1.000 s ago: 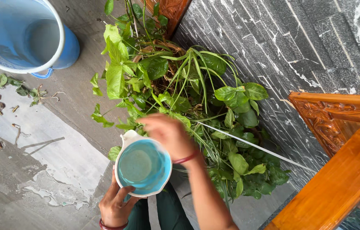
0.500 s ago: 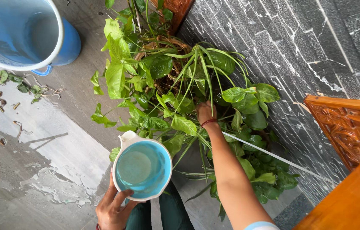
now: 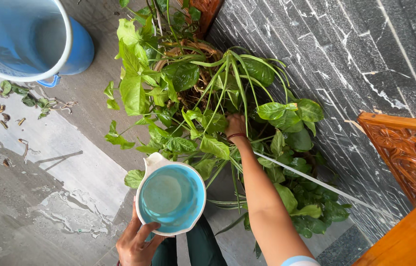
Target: The person waters a large potted plant using a blue pitcher, then sweeps the floor with a squeegee to gather debris and water.
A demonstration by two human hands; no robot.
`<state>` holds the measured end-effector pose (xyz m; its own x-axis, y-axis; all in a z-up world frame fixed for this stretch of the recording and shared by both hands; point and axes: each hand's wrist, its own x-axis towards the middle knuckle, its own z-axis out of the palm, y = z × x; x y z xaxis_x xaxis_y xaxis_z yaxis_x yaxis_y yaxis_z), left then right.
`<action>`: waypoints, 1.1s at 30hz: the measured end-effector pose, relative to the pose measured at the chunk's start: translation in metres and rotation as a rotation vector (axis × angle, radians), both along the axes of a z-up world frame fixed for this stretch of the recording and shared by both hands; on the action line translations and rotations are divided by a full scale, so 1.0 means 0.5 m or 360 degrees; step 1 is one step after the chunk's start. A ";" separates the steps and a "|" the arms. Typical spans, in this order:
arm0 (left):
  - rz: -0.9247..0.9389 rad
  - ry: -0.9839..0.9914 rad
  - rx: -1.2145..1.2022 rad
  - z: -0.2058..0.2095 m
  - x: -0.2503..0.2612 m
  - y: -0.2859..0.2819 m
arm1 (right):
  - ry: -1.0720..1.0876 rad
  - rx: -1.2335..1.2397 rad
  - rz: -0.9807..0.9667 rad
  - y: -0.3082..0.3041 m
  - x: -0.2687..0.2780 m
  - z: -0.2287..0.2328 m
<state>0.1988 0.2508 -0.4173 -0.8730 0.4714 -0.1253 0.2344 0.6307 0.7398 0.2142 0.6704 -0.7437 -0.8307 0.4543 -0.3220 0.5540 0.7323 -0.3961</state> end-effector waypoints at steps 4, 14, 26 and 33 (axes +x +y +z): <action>0.0002 -0.0044 -0.0033 0.001 0.004 -0.005 | 0.0248 -0.0076 -0.0250 -0.008 0.005 0.006; 0.0072 -0.0032 0.0033 0.025 0.005 -0.007 | 0.0496 -0.1499 -0.1521 -0.036 0.022 0.021; 0.0036 -0.0005 -0.0044 0.023 0.020 -0.026 | -0.0087 0.0521 0.0310 -0.011 -0.022 0.111; 0.0057 -0.0083 -0.0046 0.021 0.032 -0.027 | -0.0127 -0.0312 -0.0390 -0.068 -0.039 -0.004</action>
